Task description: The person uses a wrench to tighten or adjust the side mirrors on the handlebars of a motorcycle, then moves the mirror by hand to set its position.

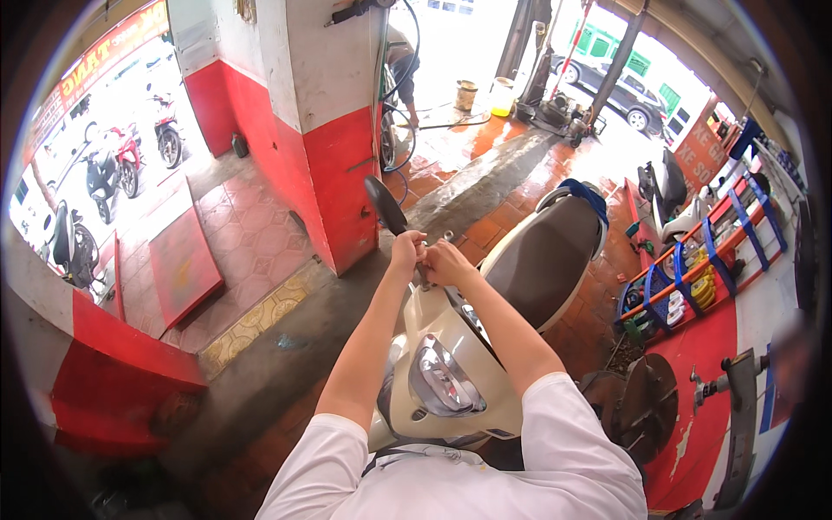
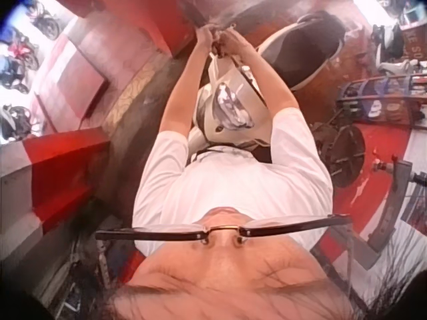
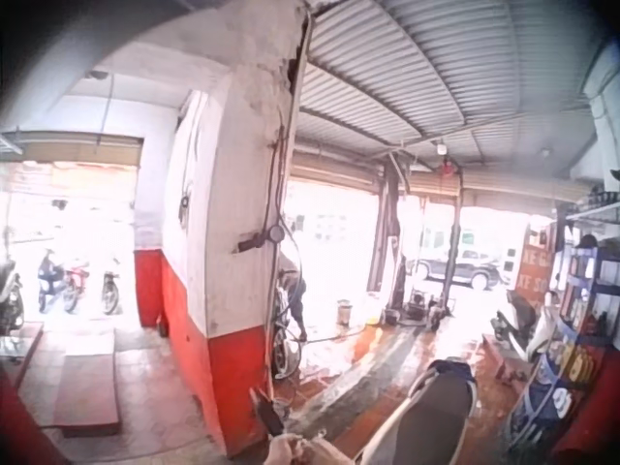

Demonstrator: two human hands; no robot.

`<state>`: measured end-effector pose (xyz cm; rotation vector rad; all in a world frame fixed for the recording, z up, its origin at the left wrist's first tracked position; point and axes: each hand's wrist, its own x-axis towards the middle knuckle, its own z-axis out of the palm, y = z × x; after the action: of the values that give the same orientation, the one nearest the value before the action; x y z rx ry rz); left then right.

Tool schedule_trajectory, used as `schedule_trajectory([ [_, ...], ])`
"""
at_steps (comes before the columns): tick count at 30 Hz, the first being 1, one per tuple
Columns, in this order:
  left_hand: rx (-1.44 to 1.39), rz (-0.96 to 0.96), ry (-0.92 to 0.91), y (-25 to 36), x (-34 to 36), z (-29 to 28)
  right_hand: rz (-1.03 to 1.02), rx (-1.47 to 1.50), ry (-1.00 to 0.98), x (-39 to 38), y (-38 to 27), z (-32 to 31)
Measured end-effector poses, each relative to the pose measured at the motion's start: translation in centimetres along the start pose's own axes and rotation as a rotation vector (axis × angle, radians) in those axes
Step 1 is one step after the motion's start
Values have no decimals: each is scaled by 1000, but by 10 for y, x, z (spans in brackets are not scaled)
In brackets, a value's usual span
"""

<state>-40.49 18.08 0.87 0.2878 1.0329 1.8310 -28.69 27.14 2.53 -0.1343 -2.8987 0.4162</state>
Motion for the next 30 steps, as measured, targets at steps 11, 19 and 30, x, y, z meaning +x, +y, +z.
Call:
schedule_trajectory([
  [11,12,-17,28,8,-16,12,510,40,-250,-30,22,-18],
  [19,38,-12,20,5,-11,8,629,246,-418,-60,-32,-67],
  [30,10,3,21,3,-8,7,660,191,-116,-68,-93,-36],
])
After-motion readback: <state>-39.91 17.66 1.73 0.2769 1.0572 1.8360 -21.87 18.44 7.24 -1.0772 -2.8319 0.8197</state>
